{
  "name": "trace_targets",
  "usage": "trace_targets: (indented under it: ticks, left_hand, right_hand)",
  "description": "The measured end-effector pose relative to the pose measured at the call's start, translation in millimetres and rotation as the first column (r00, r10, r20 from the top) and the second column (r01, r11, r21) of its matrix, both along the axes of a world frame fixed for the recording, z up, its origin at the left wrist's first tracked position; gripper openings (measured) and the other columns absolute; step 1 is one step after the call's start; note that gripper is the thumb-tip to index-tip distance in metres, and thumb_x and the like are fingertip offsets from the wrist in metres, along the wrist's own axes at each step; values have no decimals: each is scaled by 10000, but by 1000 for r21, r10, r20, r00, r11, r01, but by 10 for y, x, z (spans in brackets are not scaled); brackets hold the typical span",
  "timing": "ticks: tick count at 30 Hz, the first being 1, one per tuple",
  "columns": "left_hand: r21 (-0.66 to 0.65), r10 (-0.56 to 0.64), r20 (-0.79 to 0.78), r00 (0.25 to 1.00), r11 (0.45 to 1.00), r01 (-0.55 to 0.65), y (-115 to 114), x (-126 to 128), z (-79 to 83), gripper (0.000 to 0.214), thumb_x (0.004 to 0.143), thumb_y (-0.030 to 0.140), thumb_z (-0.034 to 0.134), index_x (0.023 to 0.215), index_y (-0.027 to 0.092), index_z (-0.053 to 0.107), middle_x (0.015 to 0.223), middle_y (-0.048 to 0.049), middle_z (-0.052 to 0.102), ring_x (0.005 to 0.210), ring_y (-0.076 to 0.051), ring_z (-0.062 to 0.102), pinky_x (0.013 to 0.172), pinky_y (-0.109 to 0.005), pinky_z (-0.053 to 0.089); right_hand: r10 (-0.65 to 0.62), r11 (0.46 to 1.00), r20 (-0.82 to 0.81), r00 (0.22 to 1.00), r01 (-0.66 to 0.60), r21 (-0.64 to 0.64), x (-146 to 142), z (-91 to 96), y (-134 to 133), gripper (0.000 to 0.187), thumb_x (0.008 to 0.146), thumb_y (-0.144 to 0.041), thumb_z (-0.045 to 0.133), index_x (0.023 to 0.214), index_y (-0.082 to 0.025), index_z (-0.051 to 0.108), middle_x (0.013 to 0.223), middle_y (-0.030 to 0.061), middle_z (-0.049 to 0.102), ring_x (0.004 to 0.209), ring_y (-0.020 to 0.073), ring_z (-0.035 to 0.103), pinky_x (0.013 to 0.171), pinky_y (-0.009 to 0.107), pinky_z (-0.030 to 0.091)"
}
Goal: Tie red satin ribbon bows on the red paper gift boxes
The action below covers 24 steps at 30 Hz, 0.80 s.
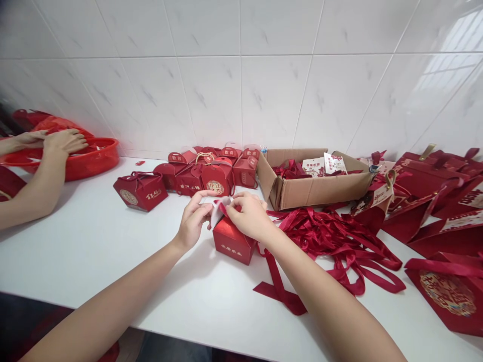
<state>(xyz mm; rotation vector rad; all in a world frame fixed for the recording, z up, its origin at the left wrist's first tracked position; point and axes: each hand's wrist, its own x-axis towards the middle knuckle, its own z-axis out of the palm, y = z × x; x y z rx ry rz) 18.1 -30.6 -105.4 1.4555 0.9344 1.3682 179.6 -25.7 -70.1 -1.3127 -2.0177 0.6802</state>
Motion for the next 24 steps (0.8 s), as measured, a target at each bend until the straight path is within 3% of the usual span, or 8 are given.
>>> trace_targets:
  ticks: [3,6,13,15,17,20,22,24]
  left_hand:
    - [-79,-68,49,997,994,71,19,9,5,141,828,323,428,829,190,475,500,48,466,423,-96,407,405,-201,308]
    - [-154,-80,59,995,984,88,29,21,18,241,835,373,444,682,190,407,508,49,432,407,-80,383,379,-190,267]
    - [-175,-43,15,999,984,45,63,45,138,301,803,317,518,568,169,403,453,45,395,384,-63,345,373,-190,250]
    - [-156,-26,14,1000,987,28,75,41,335,283,802,277,511,557,166,421,435,36,417,382,-69,370,377,-192,267]
    - [-98,-1,70,998,995,7,70,28,645,250,810,260,501,582,163,464,465,22,461,408,-81,426,390,-198,301]
    - [22,-29,321,947,999,23,34,-12,1186,180,805,212,494,633,159,504,585,4,510,505,-92,513,426,-205,374]
    - [159,-83,472,878,987,8,2,-54,1460,149,806,190,481,660,163,502,637,5,518,545,-81,525,444,-194,391]
    - [274,-108,559,822,960,-60,-27,-99,1602,100,803,195,483,708,166,501,733,-2,556,670,-101,583,445,-185,388]
  right_hand:
    - [-9,1000,65,998,8,12,9,17,-22,237,837,-290,483,715,-210,669,1181,50,594,1122,238,511,950,428,272]
    - [5,1000,110,994,-7,23,26,31,-39,248,853,-312,481,735,-214,676,1206,61,575,1177,255,467,962,437,267]
    - [45,993,120,992,-58,102,36,64,-62,246,879,-349,468,840,-209,666,1160,69,594,1182,244,460,974,404,302]
    - [19,994,102,995,-30,107,102,135,-67,285,899,-393,423,946,-217,642,1143,66,608,1145,246,487,964,420,315]
    - [-16,995,97,995,6,104,249,248,-73,368,917,-443,359,1097,-220,591,1194,74,593,1141,254,494,970,436,315]
    - [39,998,168,985,-48,49,570,419,-84,534,867,-553,406,1291,-237,480,1321,87,516,1197,284,464,968,419,334]
    - [109,993,309,945,-91,-69,743,468,-90,751,685,-621,617,1321,-249,468,1288,102,546,1163,328,491,877,389,407]
    - [154,976,474,867,-57,-212,808,441,-81,788,480,-572,771,1168,-225,607,1108,120,647,1002,352,579,708,362,454]
